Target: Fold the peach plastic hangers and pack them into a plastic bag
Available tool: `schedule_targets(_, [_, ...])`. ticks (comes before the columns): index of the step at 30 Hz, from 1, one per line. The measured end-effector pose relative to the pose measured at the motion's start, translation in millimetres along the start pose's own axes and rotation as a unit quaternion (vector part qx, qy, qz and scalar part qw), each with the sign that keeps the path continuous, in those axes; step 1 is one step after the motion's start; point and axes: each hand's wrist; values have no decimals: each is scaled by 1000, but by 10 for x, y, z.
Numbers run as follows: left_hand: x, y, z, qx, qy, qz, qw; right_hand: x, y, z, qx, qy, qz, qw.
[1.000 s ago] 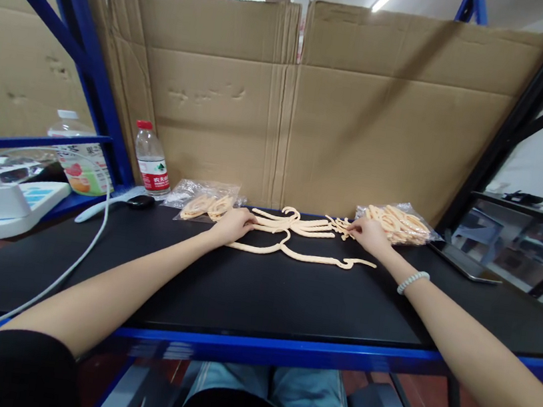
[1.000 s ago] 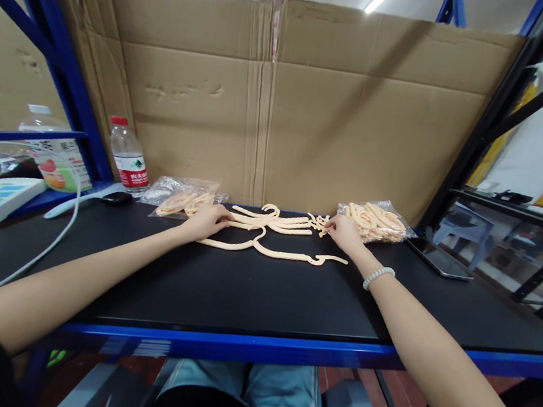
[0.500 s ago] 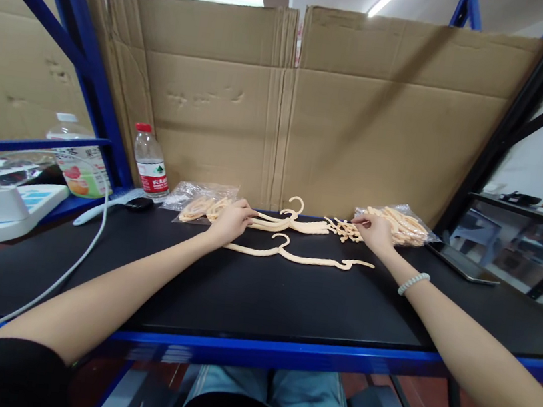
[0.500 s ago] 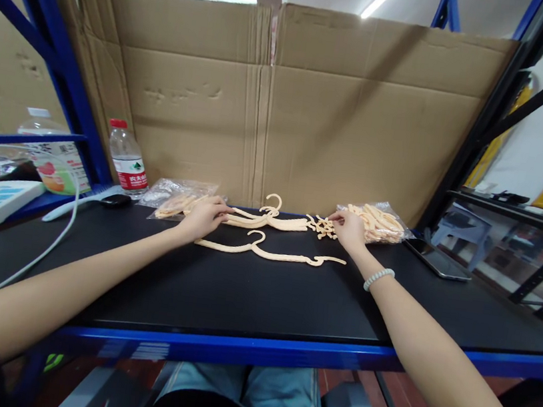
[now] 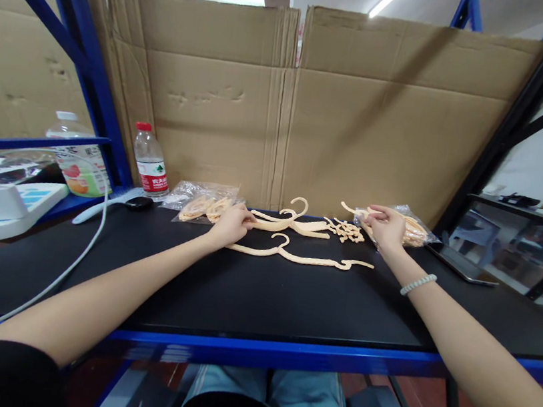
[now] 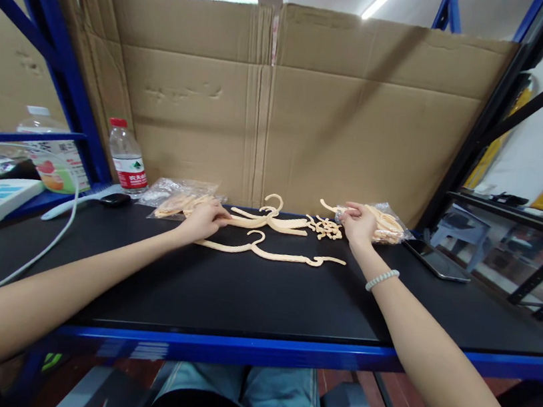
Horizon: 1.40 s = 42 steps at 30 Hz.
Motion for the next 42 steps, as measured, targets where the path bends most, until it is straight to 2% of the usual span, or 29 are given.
schedule_targets(2, [-11, 41, -3, -10, 13, 0, 1000, 23, -10, -15, 10, -43, 42, 998])
schedule_targets(7, [-27, 125, -16, -33, 32, -5, 999, 46, -44, -71, 111, -157, 160, 968])
schedule_targets(12, [-31, 173, -32, -37, 66, -48, 996, 47, -66, -156, 169, -178, 188, 951])
schedule_targets(15, [-27, 193, -41, -45, 66, -63, 995, 54, -77, -229, 238, -172, 197, 935])
schedule_targets(18, [-34, 205, -47, -55, 58, -69, 994, 90, -89, -325, 278, -162, 170, 931])
schedule_targets(30, [-56, 176, -54, -50, 58, -109, 991, 270, -120, -524, 315, -221, 179, 906])
schedule_targets(38, [-73, 165, -54, -52, 52, -122, 990, 239, -154, -563, 386, -200, 153, 887])
schedule_targets(42, [-64, 135, -58, -46, 41, -133, 989, 245, -175, -579, 375, -198, 154, 892])
Point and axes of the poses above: each hand's wrist, its own z-axis towards the middle knuckle, its own y-axis out of the back of the hand, x = y × z, and after that the axes turned 14 degrees about -y, right-handed
